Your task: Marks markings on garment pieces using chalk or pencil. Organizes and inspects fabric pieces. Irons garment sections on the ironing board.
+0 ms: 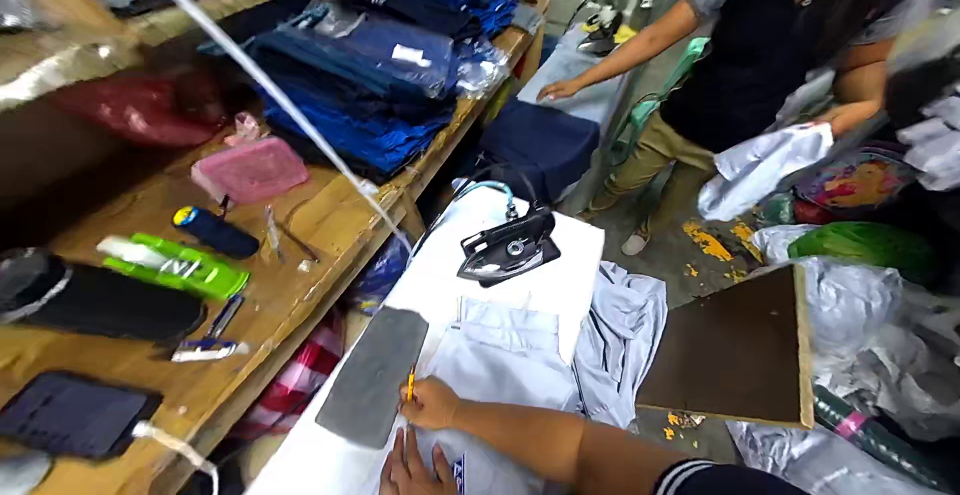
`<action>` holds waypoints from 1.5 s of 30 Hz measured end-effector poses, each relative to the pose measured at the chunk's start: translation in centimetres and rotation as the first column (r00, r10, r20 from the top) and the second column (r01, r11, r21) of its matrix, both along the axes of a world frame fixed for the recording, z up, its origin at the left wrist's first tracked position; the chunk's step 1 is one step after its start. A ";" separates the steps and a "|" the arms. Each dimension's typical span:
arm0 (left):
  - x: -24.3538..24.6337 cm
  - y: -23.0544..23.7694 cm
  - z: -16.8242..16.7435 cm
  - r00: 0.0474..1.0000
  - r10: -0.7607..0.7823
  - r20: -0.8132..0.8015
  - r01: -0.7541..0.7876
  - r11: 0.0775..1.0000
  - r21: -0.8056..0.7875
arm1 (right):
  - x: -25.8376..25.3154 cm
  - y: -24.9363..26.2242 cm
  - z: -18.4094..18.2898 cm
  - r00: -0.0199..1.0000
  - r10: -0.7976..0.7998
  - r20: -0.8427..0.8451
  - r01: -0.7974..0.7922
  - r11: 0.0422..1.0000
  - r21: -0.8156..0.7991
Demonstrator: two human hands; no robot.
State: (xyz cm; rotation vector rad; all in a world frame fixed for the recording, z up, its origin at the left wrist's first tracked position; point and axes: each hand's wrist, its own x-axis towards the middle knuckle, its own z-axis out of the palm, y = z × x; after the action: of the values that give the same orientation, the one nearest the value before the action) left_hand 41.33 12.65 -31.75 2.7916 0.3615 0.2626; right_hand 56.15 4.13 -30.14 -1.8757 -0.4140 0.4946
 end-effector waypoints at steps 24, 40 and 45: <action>0.2 -1.5 1.7 0.993 0.087 -0.083 -0.095 0.991 -0.098 | 0.3 -2.7 0.1 0.961 0.195 0.194 -0.222 0.967 0.126; 0.3 -1.5 1.7 0.992 0.088 -0.091 -0.097 0.991 -0.089 | 0.1 -1.9 -0.7 0.911 0.204 0.359 -0.221 0.975 0.004; 0.3 -1.4 1.6 0.992 0.091 -0.092 -0.098 0.992 -0.079 | 0.6 -1.7 -0.7 0.919 0.223 0.325 -0.247 0.969 0.031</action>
State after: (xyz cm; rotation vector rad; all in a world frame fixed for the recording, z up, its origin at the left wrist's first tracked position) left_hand 41.66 11.21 -30.10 2.7138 0.5148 0.1427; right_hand 56.80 2.48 -30.80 -1.8485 -0.8712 0.3269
